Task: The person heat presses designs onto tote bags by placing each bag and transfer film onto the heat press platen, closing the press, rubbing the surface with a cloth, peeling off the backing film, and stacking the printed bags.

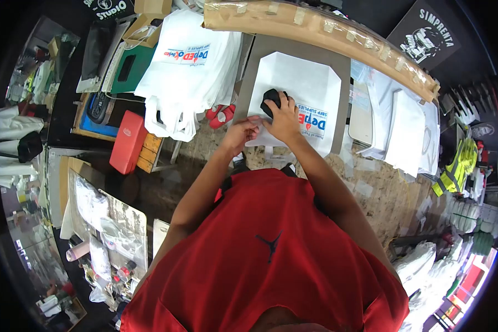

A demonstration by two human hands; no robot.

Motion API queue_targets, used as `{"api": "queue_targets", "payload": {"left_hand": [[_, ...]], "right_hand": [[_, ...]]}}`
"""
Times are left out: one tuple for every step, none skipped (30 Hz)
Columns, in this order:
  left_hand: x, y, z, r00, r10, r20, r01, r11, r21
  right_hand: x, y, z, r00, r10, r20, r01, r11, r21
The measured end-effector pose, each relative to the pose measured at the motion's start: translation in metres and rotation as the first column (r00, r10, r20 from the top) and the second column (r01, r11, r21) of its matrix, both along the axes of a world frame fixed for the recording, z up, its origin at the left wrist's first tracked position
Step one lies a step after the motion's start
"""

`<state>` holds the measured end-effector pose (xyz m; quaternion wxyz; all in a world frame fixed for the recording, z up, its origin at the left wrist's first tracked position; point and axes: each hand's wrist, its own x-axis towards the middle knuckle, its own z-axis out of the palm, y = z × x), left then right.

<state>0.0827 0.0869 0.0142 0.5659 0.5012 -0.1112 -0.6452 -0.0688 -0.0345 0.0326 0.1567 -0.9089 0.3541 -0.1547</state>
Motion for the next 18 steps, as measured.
{"api": "queue_targets", "payload": {"left_hand": [[-0.001,0.0,0.002,1.0,-0.004,0.003,0.004,1.0,0.0],[-0.001,0.001,0.002,1.0,0.003,0.023,-0.003,1.0,-0.008],[-0.002,0.003,0.003,0.999,0.013,0.043,-0.012,1.0,-0.016],[-0.002,0.004,0.003,0.999,0.013,0.045,-0.012,1.0,-0.016],[-0.003,0.006,0.002,0.996,0.01,0.087,-0.009,1.0,-0.009],[-0.003,0.008,0.0,0.992,0.006,0.13,-0.006,1.0,-0.002],[-0.004,0.01,-0.002,0.991,0.006,0.13,-0.006,1.0,0.001],[-0.004,0.011,-0.002,0.981,-0.013,0.192,0.01,1.0,0.017],[-0.005,0.014,-0.003,0.967,-0.033,0.253,0.025,0.999,0.035],[-0.006,0.016,-0.003,0.966,-0.035,0.255,0.026,0.999,0.038],[-0.008,0.019,-0.001,0.956,-0.053,0.287,0.047,0.999,0.028],[-0.009,0.02,0.001,0.945,-0.069,0.319,0.067,0.998,0.018],[-0.009,0.02,0.002,0.945,-0.07,0.32,0.067,0.998,0.019],[-0.009,0.02,0.0,0.939,-0.085,0.334,0.081,0.996,0.026],[-0.009,0.02,-0.001,0.932,-0.101,0.348,0.096,0.995,0.033],[-0.009,0.019,-0.002,0.932,-0.102,0.348,0.096,0.995,0.034],[-0.01,0.019,-0.004,0.924,-0.109,0.367,0.099,0.994,0.045],[-0.01,0.019,-0.006,0.915,-0.117,0.386,0.102,0.993,0.058]], "right_hand": [[0.001,-0.001,-0.007,1.0,-0.01,0.028,0.011,1.0,-0.028],[0.001,-0.002,-0.008,0.998,-0.018,0.055,0.022,0.998,-0.056],[-0.001,-0.003,-0.008,0.998,-0.019,0.057,0.022,0.998,-0.056],[-0.003,-0.004,-0.008,0.997,-0.044,0.069,0.048,0.998,-0.051],[-0.005,-0.005,-0.008,0.994,-0.07,0.081,0.074,0.996,-0.045],[-0.006,-0.006,-0.009,0.994,-0.07,0.081,0.074,0.996,-0.043],[-0.007,-0.009,-0.009,0.991,-0.099,0.09,0.104,0.993,-0.049],[-0.008,-0.011,-0.011,0.987,-0.128,0.099,0.134,0.99,-0.054],[-0.01,-0.014,-0.012,0.987,-0.13,0.1,0.135,0.99,-0.051],[-0.012,-0.016,-0.013,0.981,-0.158,0.113,0.164,0.985,-0.045],[-0.014,-0.018,-0.013,0.974,-0.187,0.125,0.193,0.98,-0.04],[-0.017,-0.02,-0.013,0.971,-0.212,0.112,0.219,0.975,-0.051],[-0.02,-0.022,-0.013,0.971,-0.212,0.113,0.219,0.975,-0.049],[-0.023,-0.025,-0.013,0.962,-0.248,0.115,0.256,0.965,-0.054],[-0.026,-0.028,-0.013,0.952,-0.284,0.118,0.292,0.955,-0.059],[-0.03,-0.03,-0.012,0.946,-0.299,0.126,0.307,0.95,-0.051],[-0.034,-0.034,-0.014,0.946,-0.3,0.125,0.308,0.95,-0.051],[-0.037,-0.037,-0.015,0.935,-0.328,0.136,0.339,0.938,-0.07]]}}
